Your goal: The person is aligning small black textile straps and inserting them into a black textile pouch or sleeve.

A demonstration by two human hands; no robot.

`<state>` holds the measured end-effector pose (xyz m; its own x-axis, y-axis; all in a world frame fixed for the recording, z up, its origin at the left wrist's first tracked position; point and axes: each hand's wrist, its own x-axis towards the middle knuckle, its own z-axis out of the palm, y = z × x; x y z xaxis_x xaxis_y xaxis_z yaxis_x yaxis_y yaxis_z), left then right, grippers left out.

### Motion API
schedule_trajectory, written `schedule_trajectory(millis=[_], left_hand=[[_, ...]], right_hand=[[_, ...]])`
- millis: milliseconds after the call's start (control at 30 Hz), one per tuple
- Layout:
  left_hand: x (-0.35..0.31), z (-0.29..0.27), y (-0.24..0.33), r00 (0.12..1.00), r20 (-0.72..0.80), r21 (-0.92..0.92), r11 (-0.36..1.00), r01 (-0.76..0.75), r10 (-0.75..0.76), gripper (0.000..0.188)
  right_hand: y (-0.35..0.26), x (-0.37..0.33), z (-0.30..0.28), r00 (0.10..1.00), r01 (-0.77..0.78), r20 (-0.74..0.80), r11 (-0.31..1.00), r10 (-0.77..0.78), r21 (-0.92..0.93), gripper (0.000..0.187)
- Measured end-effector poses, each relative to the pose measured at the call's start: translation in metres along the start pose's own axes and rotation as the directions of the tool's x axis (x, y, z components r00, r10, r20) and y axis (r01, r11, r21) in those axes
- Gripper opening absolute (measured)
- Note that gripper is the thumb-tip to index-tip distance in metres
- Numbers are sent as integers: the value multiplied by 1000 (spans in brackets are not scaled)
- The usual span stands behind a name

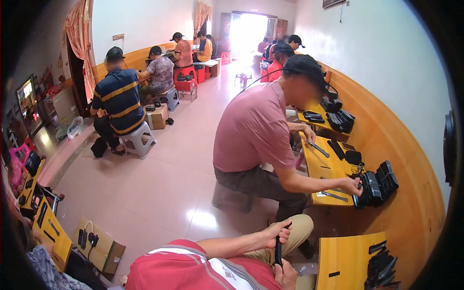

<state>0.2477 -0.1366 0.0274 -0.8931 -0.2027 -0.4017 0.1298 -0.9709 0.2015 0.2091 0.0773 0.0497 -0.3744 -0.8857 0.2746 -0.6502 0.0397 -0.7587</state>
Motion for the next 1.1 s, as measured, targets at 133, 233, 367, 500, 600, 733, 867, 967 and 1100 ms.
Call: schedule_trajectory(millis=[133, 233, 367, 500, 600, 733, 867, 967, 1100], left_hand=[[-3, 0, -2, 1000, 5, -11, 1000, 6, -6, 36], [1, -2, -4, 1000, -8, -4, 1000, 0, 0, 37], [12, -6, -4, 1000, -10, -27, 999, 19, -20, 36], [15, 0, -6, 998, -54, 3, 999, 44, -44, 36], [15, 3, -5, 996, -36, 66, 994, 86, -84, 36], [25, 4, -5, 982, 29, 82, 980, 182, -184, 36], [32, 5, -8, 975, 47, 63, 975, 214, -217, 36], [35, 12, -10, 971, 65, 89, 971, 223, -229, 35], [35, 30, -12, 977, 79, 114, 976, 187, -197, 38]], right_hand=[[-2, -4, -1, 1000, 18, -2, 1000, -18, 6, 27], [1, -7, 0, 999, 24, -21, 1000, -24, 7, 25], [8, -9, -1, 1000, 18, -26, 1000, -18, -6, 21], [20, -11, -1, 983, 171, -45, 979, -177, -112, 16], [8, -12, -6, 984, 168, -41, 981, -173, -100, 14], [-1, -11, -11, 988, 138, -63, 990, -141, -39, 13], [16, -16, -10, 967, 226, -77, 959, -242, -172, 11], [14, -16, -12, 958, 216, -131, 942, -255, -255, 11], [9, -18, -13, 947, 37, -312, 991, -76, -129, 16]])
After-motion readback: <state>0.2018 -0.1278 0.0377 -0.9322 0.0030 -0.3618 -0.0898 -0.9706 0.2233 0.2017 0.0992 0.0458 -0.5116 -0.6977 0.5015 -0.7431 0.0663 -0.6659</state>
